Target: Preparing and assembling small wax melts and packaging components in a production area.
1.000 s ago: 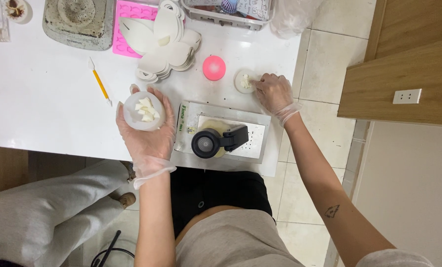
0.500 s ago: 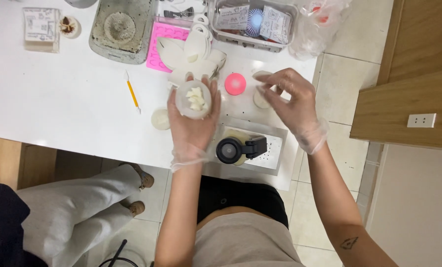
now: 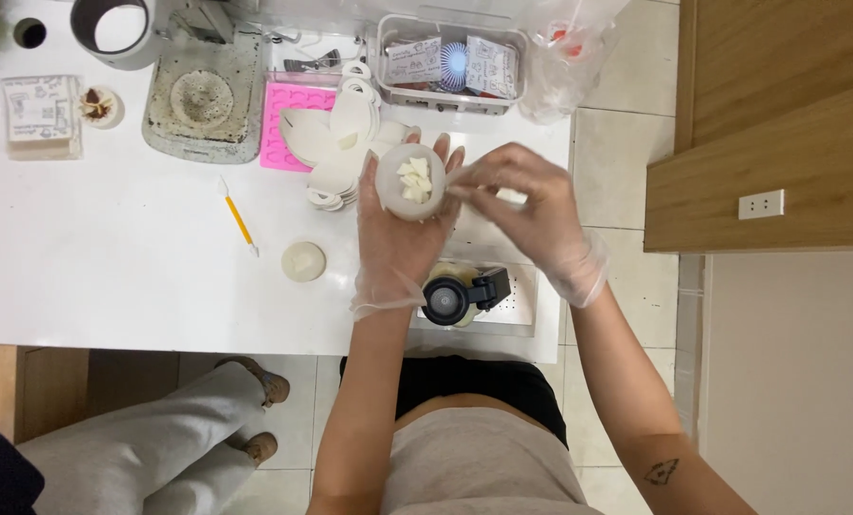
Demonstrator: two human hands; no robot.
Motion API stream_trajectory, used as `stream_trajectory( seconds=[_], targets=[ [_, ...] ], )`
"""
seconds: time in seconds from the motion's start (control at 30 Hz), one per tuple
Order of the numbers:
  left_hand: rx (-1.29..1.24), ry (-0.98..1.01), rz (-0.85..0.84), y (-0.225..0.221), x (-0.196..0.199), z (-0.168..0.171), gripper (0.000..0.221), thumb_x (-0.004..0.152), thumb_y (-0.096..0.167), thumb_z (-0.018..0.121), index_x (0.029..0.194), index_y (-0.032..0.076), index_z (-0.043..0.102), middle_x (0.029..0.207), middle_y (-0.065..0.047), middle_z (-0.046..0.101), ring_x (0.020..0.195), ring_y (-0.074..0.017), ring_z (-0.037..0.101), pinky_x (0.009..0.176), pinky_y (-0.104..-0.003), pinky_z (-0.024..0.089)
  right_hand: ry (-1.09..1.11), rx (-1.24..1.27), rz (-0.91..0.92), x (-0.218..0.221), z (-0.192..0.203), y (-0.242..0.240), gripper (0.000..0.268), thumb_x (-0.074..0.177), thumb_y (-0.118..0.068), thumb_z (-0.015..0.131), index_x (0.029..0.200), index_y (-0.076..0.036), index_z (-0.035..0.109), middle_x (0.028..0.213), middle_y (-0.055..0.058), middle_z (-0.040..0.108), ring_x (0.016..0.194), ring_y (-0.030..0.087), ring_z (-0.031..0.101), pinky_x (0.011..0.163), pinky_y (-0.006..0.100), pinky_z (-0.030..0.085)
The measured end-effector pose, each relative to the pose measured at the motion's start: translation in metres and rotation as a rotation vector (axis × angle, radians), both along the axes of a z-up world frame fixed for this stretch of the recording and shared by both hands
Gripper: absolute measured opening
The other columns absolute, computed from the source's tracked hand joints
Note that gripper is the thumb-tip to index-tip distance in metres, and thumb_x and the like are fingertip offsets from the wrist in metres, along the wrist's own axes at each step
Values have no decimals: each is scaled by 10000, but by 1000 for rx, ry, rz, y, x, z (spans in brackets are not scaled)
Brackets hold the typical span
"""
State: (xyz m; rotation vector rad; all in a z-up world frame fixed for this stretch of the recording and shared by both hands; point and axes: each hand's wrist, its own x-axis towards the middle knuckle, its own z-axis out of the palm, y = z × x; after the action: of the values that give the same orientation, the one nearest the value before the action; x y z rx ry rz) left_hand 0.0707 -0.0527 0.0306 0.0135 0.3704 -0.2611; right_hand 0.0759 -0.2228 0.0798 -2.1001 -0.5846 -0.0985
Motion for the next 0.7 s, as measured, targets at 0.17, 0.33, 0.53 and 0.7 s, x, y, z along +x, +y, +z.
stream_trajectory(
  seconds=[0.17, 0.33, 0.53, 0.7],
  targets=[
    [-20, 24, -41, 11, 3, -3, 600, 1028, 528, 440, 1447, 109, 533, 1462, -161, 540, 1394, -344, 492, 1128, -457, 446, 339, 273, -263, 44, -69, -52, 116, 933, -128, 791, 1023, -55, 780, 1027, 20, 726, 958, 106, 691, 854, 276, 609],
    [32, 52, -23, 21, 1, -7, 596, 1015, 525, 455, 1431, 107, 541, 1468, -153, 544, 1402, -348, 496, 1120, -454, 463, 703, -115, -459, 63, -186, -89, 211, 871, -204, 801, 984, -27, 786, 922, 83, 779, 819, 140, 683, 775, 279, 557],
    [39, 23, -38, 18, 4, -9, 588, 1021, 522, 451, 1438, 115, 533, 1477, -153, 531, 1399, -341, 493, 1139, -447, 446, 800, -373, -581, 60, -205, -68, 299, 827, -273, 812, 967, -10, 795, 882, 130, 770, 796, 203, 713, 785, 327, 567],
    [-124, 15, -70, 13, 4, -15, 636, 1026, 552, 429, 1483, 114, 491, 1517, -148, 499, 1421, -335, 462, 1150, -450, 423, 761, -437, -549, 56, -201, -64, 340, 817, -320, 842, 980, -25, 799, 891, 147, 762, 822, 240, 721, 810, 358, 552]
  ],
)
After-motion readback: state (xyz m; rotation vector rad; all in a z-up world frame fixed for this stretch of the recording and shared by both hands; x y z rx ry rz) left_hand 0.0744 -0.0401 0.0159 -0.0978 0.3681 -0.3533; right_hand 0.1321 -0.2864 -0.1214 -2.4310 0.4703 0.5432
